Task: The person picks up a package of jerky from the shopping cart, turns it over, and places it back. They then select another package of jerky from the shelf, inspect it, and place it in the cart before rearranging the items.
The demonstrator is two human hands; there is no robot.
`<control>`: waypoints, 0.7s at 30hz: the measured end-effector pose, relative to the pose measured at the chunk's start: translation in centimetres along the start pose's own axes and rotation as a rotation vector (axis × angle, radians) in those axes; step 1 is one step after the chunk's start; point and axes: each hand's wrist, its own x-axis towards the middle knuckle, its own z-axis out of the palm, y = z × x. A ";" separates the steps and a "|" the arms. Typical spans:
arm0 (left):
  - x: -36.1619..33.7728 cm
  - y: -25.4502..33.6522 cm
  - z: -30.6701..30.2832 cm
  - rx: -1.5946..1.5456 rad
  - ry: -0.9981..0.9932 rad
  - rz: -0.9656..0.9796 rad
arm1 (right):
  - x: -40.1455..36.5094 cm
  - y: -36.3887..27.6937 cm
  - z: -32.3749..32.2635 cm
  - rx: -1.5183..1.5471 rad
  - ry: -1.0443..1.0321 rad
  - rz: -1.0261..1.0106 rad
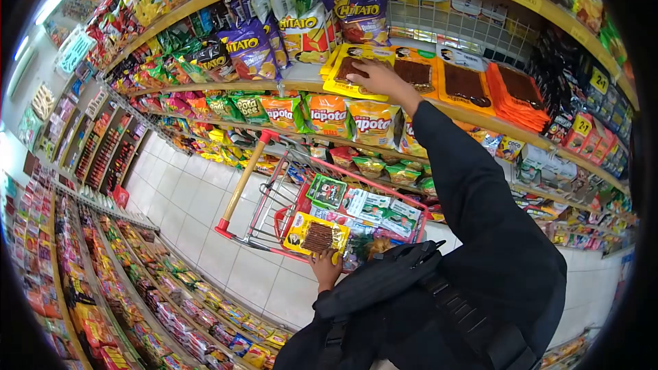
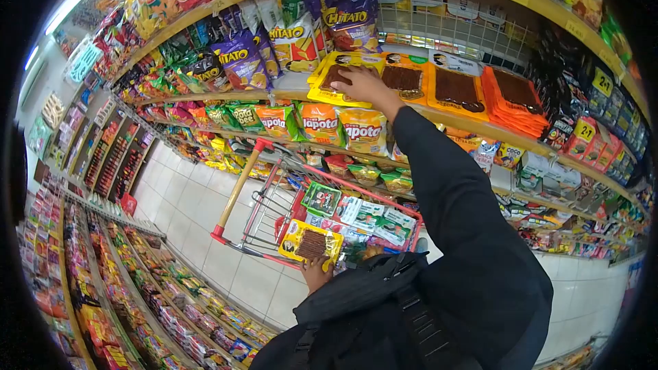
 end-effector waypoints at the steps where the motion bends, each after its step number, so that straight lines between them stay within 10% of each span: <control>1: 0.1 0.0 -0.1 0.002 0.002 0.000 | 0.9 0.0 0.2 0.020 -0.030 0.004; 21: 0.1 0.2 -0.2 0.036 -0.012 -0.026 | 7.1 1.4 0.9 0.050 -0.195 0.084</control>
